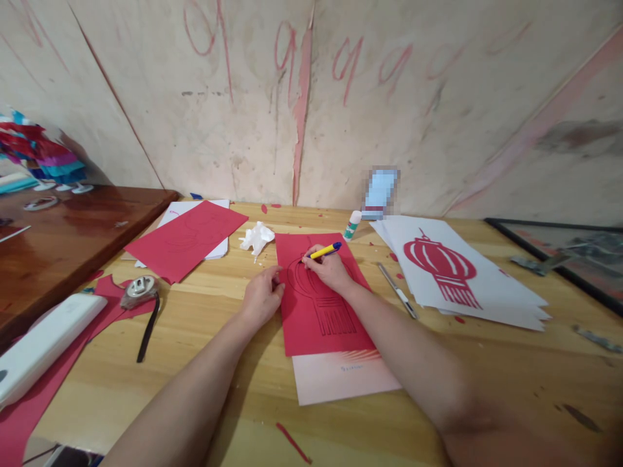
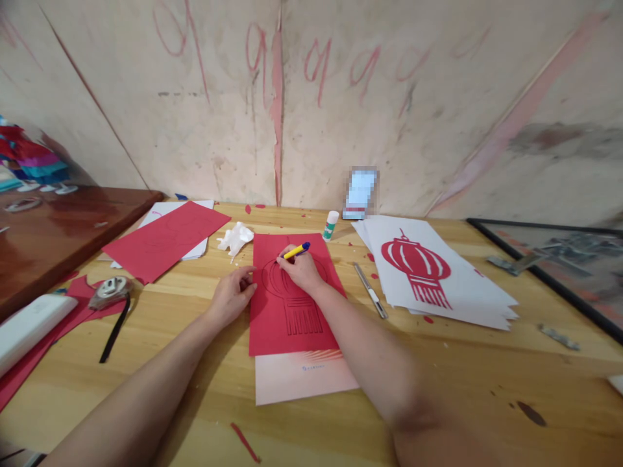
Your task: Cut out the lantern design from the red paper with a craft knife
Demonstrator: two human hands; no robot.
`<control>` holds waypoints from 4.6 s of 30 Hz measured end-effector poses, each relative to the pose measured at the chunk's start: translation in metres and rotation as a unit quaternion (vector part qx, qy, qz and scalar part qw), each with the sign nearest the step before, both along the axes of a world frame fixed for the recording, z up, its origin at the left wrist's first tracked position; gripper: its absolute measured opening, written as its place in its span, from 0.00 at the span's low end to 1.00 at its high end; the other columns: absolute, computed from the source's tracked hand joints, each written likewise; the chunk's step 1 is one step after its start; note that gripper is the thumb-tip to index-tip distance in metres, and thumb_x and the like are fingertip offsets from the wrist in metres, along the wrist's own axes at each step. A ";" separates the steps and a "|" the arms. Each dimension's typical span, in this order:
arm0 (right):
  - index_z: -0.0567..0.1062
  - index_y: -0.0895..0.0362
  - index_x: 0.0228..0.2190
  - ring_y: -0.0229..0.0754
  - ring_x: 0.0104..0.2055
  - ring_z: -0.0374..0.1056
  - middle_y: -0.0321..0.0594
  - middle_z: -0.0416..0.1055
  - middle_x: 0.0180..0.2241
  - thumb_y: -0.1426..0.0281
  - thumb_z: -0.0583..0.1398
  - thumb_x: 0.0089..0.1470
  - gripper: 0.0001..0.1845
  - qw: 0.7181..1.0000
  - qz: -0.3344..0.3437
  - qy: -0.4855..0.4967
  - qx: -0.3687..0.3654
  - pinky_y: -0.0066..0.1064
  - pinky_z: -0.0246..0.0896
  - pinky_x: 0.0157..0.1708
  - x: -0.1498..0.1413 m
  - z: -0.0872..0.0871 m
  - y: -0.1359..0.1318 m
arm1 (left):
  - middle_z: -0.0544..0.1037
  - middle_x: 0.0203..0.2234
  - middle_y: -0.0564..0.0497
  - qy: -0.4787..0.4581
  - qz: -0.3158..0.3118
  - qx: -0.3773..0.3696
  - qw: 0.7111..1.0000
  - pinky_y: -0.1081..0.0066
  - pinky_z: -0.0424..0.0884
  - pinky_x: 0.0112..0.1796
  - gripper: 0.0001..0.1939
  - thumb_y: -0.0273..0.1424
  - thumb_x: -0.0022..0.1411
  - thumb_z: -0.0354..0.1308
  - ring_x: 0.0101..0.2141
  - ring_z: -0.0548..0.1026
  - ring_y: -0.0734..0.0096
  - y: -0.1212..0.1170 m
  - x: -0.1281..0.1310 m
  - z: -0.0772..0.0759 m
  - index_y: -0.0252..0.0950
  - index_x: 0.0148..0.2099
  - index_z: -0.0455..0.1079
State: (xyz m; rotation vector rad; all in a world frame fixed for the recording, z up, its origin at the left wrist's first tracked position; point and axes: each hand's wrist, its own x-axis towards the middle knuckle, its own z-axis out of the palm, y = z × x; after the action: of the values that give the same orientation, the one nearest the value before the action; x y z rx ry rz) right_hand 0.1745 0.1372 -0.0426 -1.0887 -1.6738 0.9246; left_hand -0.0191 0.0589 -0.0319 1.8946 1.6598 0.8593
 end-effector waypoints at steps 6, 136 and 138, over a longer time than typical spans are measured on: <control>0.70 0.53 0.28 0.41 0.25 0.69 0.33 0.70 0.21 0.64 0.61 0.49 0.07 1.000 0.017 -0.003 -0.002 0.34 0.65 0.32 -0.001 0.002 -0.002 | 0.77 0.31 0.51 -0.002 0.001 -0.004 1.000 0.70 0.70 0.37 0.20 0.22 0.58 0.56 0.31 0.75 0.68 0.000 0.000 0.001 0.34 0.53 0.71; 0.70 0.54 0.26 0.38 0.24 0.67 0.32 0.69 0.20 0.60 0.65 0.45 0.12 0.994 0.101 0.017 -0.049 0.32 0.65 0.30 0.003 0.007 -0.006 | 0.78 0.33 0.49 0.021 0.001 -0.004 1.000 0.69 0.71 0.38 0.22 0.22 0.58 0.56 0.33 0.76 0.67 -0.001 0.001 0.003 0.35 0.55 0.71; 0.70 0.54 0.26 0.38 0.24 0.67 0.32 0.69 0.20 0.60 0.65 0.45 0.12 0.993 0.104 0.015 -0.051 0.32 0.65 0.30 0.003 0.008 -0.007 | 0.78 0.33 0.50 0.021 0.003 -0.002 1.000 0.70 0.71 0.38 0.22 0.22 0.58 0.56 0.33 0.76 0.68 -0.001 0.001 0.002 0.35 0.55 0.71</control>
State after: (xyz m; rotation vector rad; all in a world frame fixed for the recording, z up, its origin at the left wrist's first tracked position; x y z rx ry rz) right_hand 0.1773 0.1302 -0.0341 -0.9757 -1.7544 1.1648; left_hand -0.0184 0.0575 -0.0298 1.9182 1.6918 0.8226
